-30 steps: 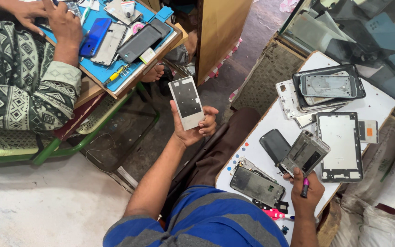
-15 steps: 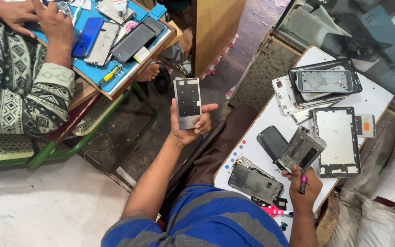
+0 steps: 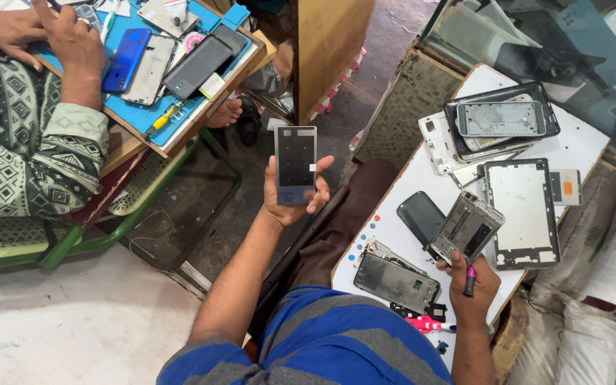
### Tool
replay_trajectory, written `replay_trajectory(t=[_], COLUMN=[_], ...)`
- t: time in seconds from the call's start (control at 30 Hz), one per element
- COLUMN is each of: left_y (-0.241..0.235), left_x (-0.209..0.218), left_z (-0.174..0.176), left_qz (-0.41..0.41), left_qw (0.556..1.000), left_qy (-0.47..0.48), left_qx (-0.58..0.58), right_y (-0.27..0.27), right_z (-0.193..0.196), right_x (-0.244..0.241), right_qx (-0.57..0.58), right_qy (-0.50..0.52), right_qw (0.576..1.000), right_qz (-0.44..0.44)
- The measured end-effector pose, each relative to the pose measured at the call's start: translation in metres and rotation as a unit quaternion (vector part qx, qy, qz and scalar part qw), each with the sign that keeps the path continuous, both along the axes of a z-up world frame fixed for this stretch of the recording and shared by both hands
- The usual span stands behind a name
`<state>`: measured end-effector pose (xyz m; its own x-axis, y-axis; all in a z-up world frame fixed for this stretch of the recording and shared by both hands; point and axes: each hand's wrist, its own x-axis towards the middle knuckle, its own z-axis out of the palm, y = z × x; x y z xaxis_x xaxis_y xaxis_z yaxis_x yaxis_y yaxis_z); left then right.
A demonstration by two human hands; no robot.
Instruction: The person handles disassembled mobile phone parts on a cluttered workbench, using a pink-handled screwdriver to work on a small circuit board. They pick up and set down various phone frames and screens while performing the repair.
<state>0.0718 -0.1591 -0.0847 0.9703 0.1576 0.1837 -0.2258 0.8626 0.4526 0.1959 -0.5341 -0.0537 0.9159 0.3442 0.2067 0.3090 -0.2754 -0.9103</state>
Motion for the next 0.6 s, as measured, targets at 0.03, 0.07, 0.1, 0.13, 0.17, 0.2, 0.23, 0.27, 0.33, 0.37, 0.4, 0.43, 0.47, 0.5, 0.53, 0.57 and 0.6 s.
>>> replay_trajectory(t=[0.03,0.07,0.1,0.13,0.17,0.2,0.23,0.27,0.33,0.37,0.4,0.43,0.47,0.5,0.53,0.57,0.6], left_y=[0.0,-0.001,-0.001,-0.002,-0.004,-0.005,-0.006,-0.008,-0.016,-0.02,-0.024,-0.028,-0.032,-0.035,-0.038,-0.041,-0.045], left_x=[0.001,0.002,0.003,0.003,0.003,0.004,0.004,0.005,0.007,0.009,0.01,0.011,0.013,0.016,0.016,0.017,0.019], left_z=[-0.001,-0.002,-0.003,-0.002,-0.001,0.003,0.008,0.014,0.028,0.034,0.04,0.046,0.05,0.052,0.053,0.053,0.05], left_qz=[0.002,-0.001,-0.004,-0.008,-0.013,-0.02,-0.027,-0.026,-0.027,-0.028,-0.03,-0.031,-0.025,-0.019,-0.01,-0.01,-0.01], left_qw=[1.0,1.0,1.0,0.999,0.999,0.999,0.998,0.998,0.998,0.998,0.998,0.998,0.998,0.998,0.997,0.998,0.998], left_qy=[-0.005,-0.014,-0.023,-0.031,-0.032,-0.034,-0.035,-0.027,-0.012,-0.002,0.008,0.018,0.033,0.048,0.065,0.063,0.062], left_qx=[0.004,0.007,0.01,0.013,0.021,0.031,0.041,0.047,0.058,0.054,0.05,0.046,0.044,0.043,0.043,0.022,0.001], right_y=[0.0,-0.001,-0.001,-0.001,-0.001,0.0,0.001,0.001,0.001,-0.001,-0.003,-0.003,-0.003,-0.003,-0.002,-0.001,0.0], right_z=[-0.001,-0.002,-0.002,-0.002,-0.002,-0.001,0.001,0.002,0.002,0.001,0.0,-0.002,-0.003,-0.004,-0.005,-0.004,-0.001], right_x=[0.001,0.001,0.001,0.001,0.0,0.001,0.001,0.0,0.0,0.0,0.0,-0.001,0.0,0.001,0.001,0.0,-0.002], right_qx=[-0.001,-0.001,-0.005,-0.008,-0.011,-0.002,0.008,0.018,0.015,0.013,0.024,0.034,0.045,0.041,0.037,0.034,0.028], right_qy=[-0.003,-0.006,-0.004,-0.002,0.0,0.0,0.0,-0.001,0.012,0.019,0.023,0.027,0.032,0.013,-0.004,-0.02,-0.062], right_qw=[1.0,1.0,1.0,1.0,1.0,1.0,1.0,1.0,1.0,1.0,0.999,0.999,0.998,0.999,0.999,0.999,0.997], right_qz=[0.001,0.002,-0.001,-0.004,-0.007,0.0,0.006,0.01,0.0,-0.007,-0.008,-0.008,-0.006,-0.015,-0.022,-0.029,-0.023])
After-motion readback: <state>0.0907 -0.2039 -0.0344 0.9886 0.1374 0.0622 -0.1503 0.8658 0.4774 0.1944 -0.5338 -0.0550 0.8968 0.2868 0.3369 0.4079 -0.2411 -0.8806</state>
